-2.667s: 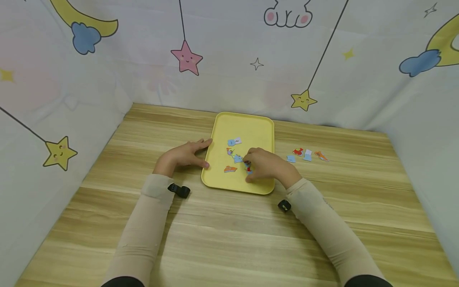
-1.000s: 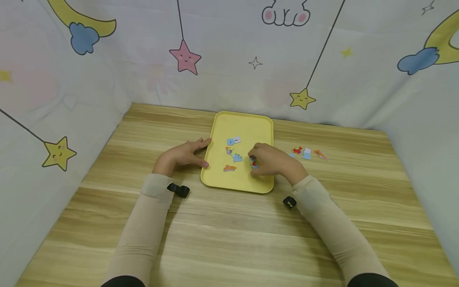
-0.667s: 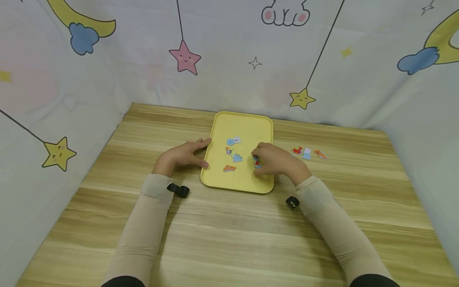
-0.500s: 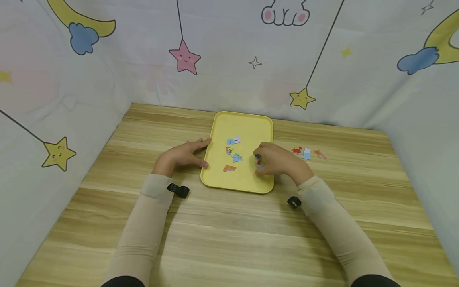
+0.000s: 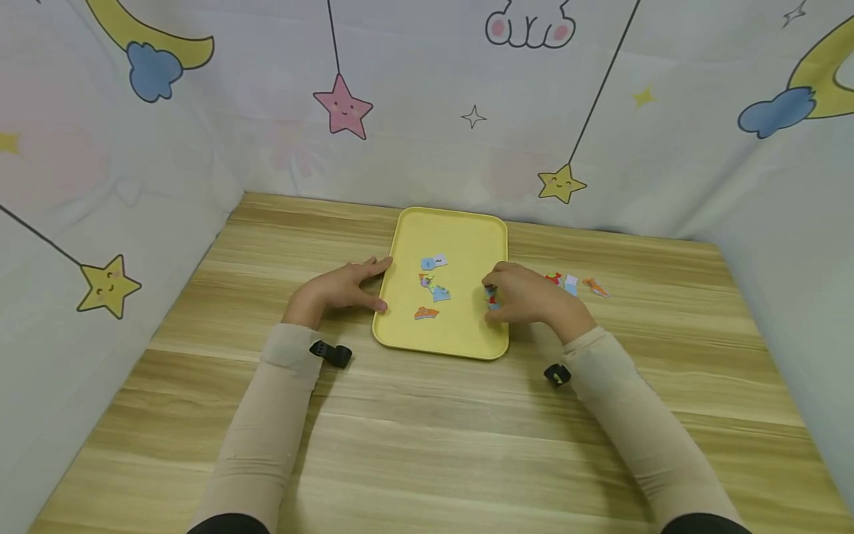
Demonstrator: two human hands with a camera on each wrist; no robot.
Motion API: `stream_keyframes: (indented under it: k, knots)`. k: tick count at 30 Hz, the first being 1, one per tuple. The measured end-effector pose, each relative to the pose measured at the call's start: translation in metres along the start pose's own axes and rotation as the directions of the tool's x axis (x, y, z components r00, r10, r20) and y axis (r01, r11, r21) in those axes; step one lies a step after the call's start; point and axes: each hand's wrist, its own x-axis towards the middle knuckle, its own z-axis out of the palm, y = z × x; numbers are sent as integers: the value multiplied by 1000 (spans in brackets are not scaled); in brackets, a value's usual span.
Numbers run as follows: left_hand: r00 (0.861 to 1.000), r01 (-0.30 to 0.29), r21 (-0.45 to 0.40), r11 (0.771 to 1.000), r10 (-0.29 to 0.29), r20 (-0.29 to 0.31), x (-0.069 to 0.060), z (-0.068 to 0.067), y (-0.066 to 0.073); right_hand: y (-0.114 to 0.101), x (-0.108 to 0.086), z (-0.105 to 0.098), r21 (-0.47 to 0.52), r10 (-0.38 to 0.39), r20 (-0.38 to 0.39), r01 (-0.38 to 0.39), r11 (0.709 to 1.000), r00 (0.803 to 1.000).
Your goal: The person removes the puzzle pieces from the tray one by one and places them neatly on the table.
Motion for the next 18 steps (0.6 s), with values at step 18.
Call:
stream_keyframes:
  k: [18]
  knots:
    - [1000,-8,18,1000,8,0,0,-1,-1,15,-12,-9,-18,-8,-36,7,1000,999]
